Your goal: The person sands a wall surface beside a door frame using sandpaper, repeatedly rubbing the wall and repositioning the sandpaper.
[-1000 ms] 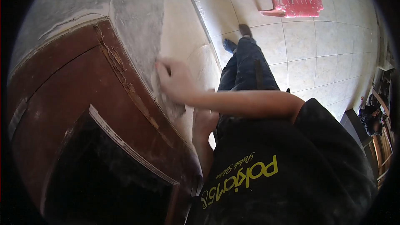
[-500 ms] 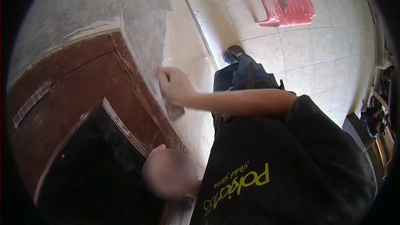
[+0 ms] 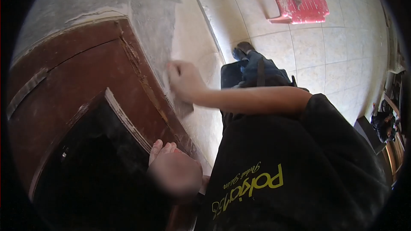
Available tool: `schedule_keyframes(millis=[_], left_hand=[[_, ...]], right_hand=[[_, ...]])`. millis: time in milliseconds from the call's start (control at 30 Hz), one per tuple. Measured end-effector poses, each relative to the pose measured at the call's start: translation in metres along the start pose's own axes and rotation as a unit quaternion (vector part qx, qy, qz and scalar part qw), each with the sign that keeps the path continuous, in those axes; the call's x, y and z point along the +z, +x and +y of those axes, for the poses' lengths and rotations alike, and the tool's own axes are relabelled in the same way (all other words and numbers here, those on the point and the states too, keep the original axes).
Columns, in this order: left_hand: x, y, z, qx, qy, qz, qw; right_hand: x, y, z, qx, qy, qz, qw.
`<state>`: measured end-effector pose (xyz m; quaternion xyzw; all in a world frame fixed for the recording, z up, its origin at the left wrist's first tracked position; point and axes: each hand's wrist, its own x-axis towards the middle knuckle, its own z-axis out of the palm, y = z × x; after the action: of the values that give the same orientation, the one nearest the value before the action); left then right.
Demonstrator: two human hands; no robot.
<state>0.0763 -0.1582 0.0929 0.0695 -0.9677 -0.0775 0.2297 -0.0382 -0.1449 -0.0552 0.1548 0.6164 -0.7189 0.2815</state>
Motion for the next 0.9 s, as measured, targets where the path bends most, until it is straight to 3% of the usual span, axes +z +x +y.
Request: schedule_keyframes(millis=[67, 133, 267, 400, 500, 600, 633, 733, 767, 867, 900], left_hand=[[0.001, 0.003, 0.004, -0.003, 0.003, -0.008, 1.0], [0.0, 0.004, 0.006, -0.012, 0.002, 0.002, 1.0], [0.006, -0.001, 0.005, -0.026, -0.009, 0.012, 1.0], [0.001, 0.002, 0.006, -0.014, 0.004, -0.004, 1.0], [0.0, 0.001, 0.004, -0.002, 0.008, -0.009, 1.0], [0.001, 0.002, 0.006, -0.022, 0.004, -0.008, 1.0], [-0.001, 0.002, 0.007, -0.014, 0.005, -0.007, 1.0], [0.003, 0.004, 0.006, 0.002, 0.006, 0.002, 1.0], [0.003, 0.003, 0.006, -0.003, 0.004, 0.001, 1.0], [0.002, 0.001, 0.006, -0.016, 0.01, -0.005, 1.0], [0.001, 0.001, 0.005, -0.015, 0.017, -0.004, 1.0]], right_hand=[[0.001, -0.009, 0.005, -0.058, -0.019, 0.046, 0.997], [-0.002, 0.016, 0.012, 0.021, -0.04, 0.047, 0.998], [0.011, -0.006, 0.013, -0.213, -0.045, 0.104, 0.971], [-0.007, 0.017, -0.007, 0.064, -0.043, 0.005, 0.997], [-0.001, -0.002, -0.012, 0.015, -0.011, -0.022, 1.0], [0.013, -0.015, 0.005, -0.178, 0.033, 0.094, 0.979], [0.007, 0.004, 0.007, -0.102, -0.006, 0.076, 0.992], [-0.002, 0.007, -0.002, -0.057, -0.06, 0.024, 0.996], [-0.003, -0.013, -0.006, -0.127, -0.067, -0.006, 0.99], [0.0, -0.023, 0.002, -0.187, -0.006, 0.038, 0.982], [-0.005, -0.004, 0.001, -0.096, -0.025, 0.034, 0.994]])
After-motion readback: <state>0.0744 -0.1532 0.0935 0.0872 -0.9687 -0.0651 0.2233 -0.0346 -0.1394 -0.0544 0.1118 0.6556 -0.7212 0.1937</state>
